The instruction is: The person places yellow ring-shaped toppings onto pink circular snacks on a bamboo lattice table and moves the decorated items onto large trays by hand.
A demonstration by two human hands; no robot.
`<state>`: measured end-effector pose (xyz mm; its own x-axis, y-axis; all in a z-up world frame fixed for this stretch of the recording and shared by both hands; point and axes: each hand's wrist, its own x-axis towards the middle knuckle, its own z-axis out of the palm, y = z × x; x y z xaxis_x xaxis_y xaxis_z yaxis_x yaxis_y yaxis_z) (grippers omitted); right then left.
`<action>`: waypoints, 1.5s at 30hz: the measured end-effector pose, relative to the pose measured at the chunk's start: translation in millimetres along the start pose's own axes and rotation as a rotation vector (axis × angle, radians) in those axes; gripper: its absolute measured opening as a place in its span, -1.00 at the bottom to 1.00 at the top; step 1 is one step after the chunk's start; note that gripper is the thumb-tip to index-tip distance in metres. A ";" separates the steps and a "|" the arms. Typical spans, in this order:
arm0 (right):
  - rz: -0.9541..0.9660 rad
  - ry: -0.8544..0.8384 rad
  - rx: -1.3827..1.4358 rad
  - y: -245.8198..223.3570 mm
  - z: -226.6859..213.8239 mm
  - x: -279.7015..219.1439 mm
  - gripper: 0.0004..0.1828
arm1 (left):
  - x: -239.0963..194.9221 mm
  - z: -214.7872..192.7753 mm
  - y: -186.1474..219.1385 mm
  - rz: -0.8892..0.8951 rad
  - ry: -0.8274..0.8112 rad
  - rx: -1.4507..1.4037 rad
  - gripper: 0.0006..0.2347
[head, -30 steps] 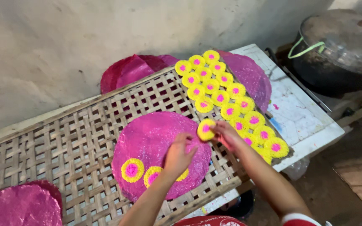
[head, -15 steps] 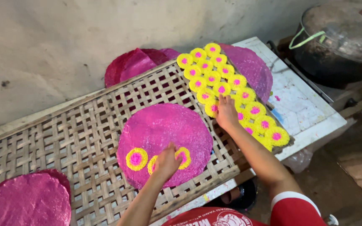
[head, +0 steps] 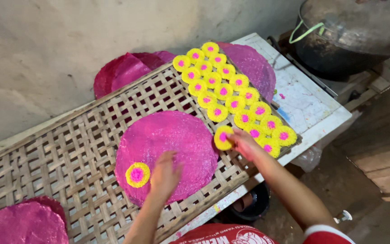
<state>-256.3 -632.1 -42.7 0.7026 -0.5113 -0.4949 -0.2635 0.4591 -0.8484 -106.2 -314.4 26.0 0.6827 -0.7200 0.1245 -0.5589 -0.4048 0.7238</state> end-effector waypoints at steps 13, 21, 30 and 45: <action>-0.749 0.359 -1.308 -41.7 28.1 1.0 -0.28 | -21.4 -28.1 -49.8 -0.149 -0.261 0.533 -0.55; 0.023 -0.407 -0.261 21.7 88.3 -102.0 -0.40 | -26.8 -28.3 16.9 -0.359 -0.391 -0.131 -0.68; -0.026 0.053 -0.289 19.6 34.8 -74.0 -0.51 | -21.0 -53.2 -19.1 -0.040 0.148 0.111 -0.64; -1.038 0.521 -1.284 -23.7 40.8 -91.5 -0.47 | -33.0 -71.1 -110.0 -0.485 0.028 0.082 -0.63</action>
<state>-287.4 -566.5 30.4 0.7045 -0.4762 0.5263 -0.3739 -0.8793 -0.2950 -33.9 -206.0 -9.4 0.8852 -0.4226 -0.1946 -0.2078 -0.7333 0.6474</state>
